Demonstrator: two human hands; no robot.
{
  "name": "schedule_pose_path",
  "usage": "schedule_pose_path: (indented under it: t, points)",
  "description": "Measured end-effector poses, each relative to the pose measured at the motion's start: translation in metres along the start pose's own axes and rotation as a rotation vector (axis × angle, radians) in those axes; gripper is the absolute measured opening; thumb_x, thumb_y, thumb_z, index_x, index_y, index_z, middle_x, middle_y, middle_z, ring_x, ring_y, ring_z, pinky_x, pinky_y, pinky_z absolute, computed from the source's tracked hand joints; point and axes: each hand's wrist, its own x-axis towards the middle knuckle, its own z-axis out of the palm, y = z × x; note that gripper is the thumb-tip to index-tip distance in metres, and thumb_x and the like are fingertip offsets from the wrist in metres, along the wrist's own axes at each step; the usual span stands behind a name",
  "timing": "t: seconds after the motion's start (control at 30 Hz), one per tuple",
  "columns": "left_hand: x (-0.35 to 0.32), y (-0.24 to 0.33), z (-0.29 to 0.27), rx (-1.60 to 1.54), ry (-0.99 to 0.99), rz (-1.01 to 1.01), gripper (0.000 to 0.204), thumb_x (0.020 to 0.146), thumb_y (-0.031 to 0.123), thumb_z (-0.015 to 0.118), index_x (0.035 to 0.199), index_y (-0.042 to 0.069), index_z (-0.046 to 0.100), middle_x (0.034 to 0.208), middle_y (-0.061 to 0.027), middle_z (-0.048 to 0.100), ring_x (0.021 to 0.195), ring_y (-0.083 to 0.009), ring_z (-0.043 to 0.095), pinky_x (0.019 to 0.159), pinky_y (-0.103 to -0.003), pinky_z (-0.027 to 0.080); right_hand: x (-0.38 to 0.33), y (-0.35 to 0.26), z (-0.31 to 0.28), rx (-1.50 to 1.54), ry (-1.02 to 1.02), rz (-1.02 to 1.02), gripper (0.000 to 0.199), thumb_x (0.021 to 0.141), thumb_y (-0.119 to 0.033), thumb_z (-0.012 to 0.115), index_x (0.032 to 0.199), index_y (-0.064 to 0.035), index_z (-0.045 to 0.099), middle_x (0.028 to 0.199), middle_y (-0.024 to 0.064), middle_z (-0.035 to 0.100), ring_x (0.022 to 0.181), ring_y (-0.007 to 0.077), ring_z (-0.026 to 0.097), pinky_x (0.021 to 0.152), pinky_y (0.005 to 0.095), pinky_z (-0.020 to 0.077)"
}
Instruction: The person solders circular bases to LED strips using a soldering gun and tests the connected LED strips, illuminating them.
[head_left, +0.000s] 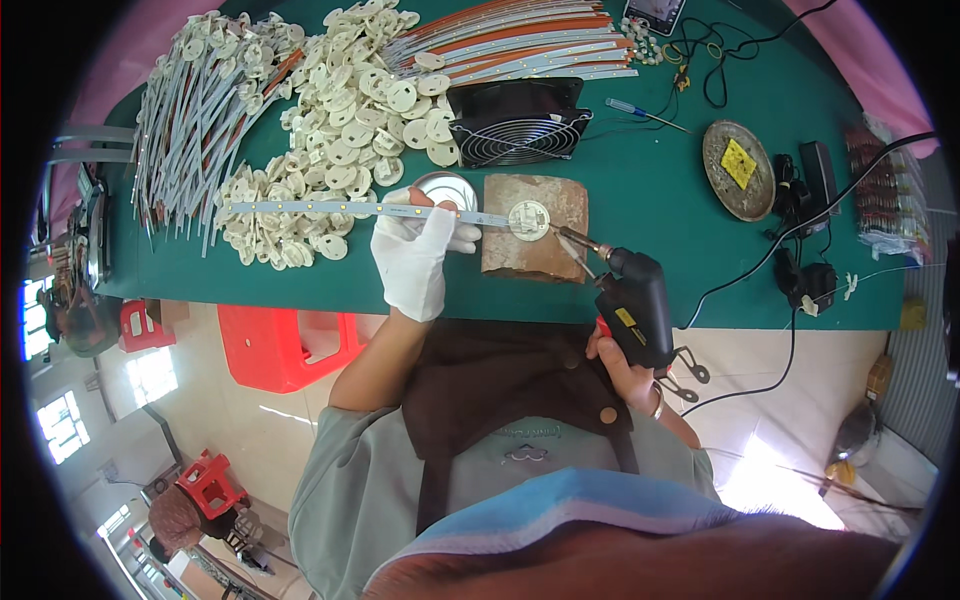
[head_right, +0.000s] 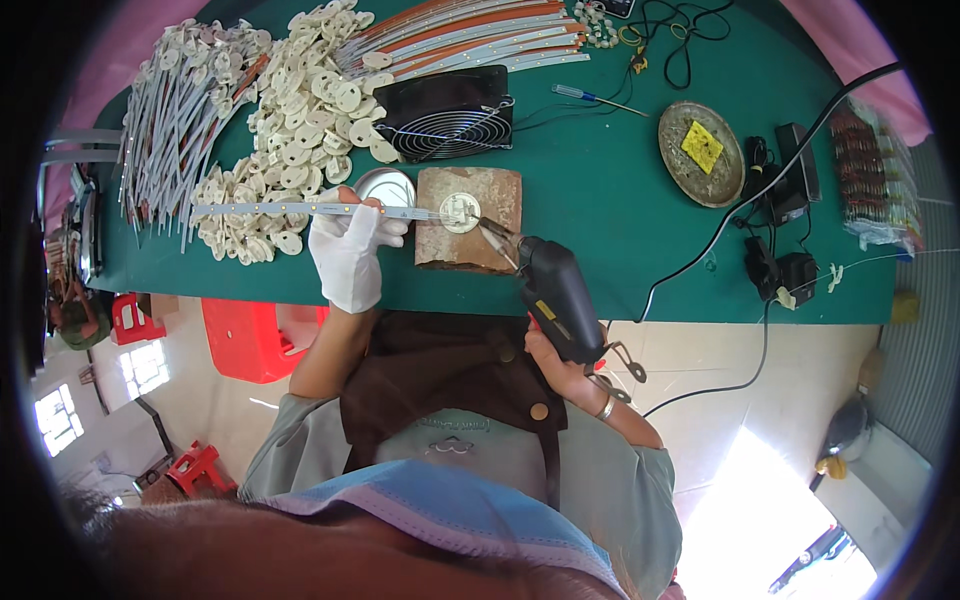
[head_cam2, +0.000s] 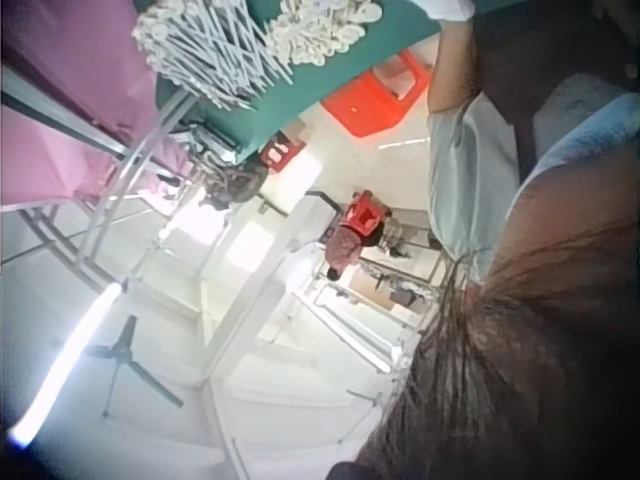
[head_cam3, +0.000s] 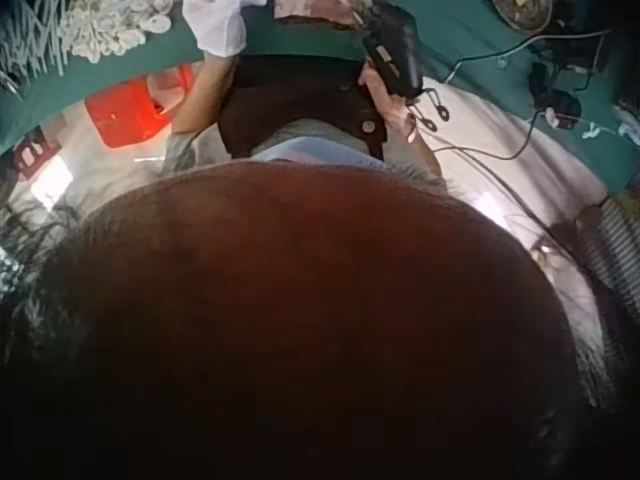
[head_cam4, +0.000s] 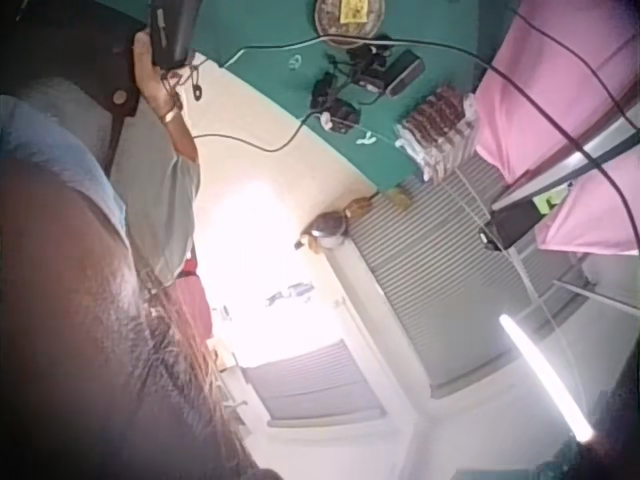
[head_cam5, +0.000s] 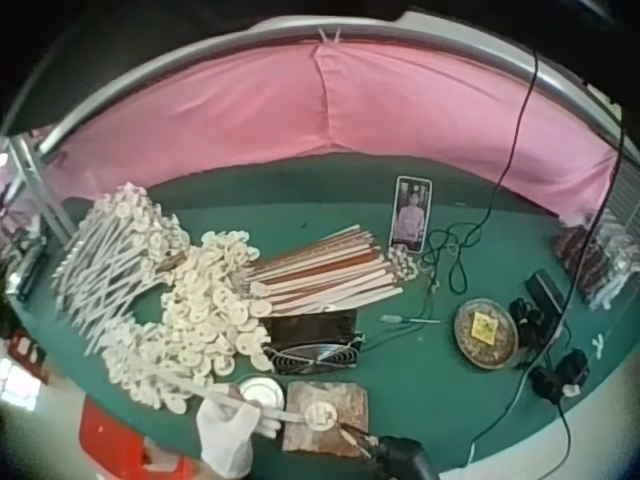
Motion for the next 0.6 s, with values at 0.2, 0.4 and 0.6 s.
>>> schedule_pose_path:
  t: [0.2,0.4,0.6]
  points:
    - [0.000,-0.006,-0.003,0.015,0.005,-0.004,0.016,0.084,0.000,0.061,0.091,0.001,0.046,0.077,-0.0118,0.061,0.055,-0.0159,0.062,0.048,-0.024,0.052,-0.006,0.003,-0.011,-0.388,0.023,0.028,0.036,0.077,-0.020,0.072,0.105,-0.0009,0.058,0.084,0.0085,0.063,0.072,0.0143,0.062,0.064,0.0290,0.0495]
    - [0.001,-0.010,-0.001,0.050,0.021,-0.010,0.019,0.085,0.003,0.061,0.097,0.001,0.046,0.076,-0.0109,0.060,0.054,-0.0167,0.063,0.045,-0.023,0.051,-0.004,-0.002,-0.009,-0.462,0.003,0.065,0.037,0.076,-0.020,0.073,0.105,-0.0020,0.059,0.085,0.0101,0.064,0.071,0.0197,0.063,0.067,0.0316,0.0497]
    - [0.001,-0.012,-0.003,0.034,0.016,0.003,0.020,0.084,0.003,0.062,0.097,0.001,0.046,0.076,-0.0108,0.061,0.054,-0.0164,0.063,0.045,-0.023,0.051,-0.005,0.004,-0.009,-0.444,0.019,0.096,0.037,0.076,-0.020,0.073,0.105,-0.0025,0.059,0.086,0.0110,0.064,0.074,0.0203,0.063,0.068,0.0322,0.0498]
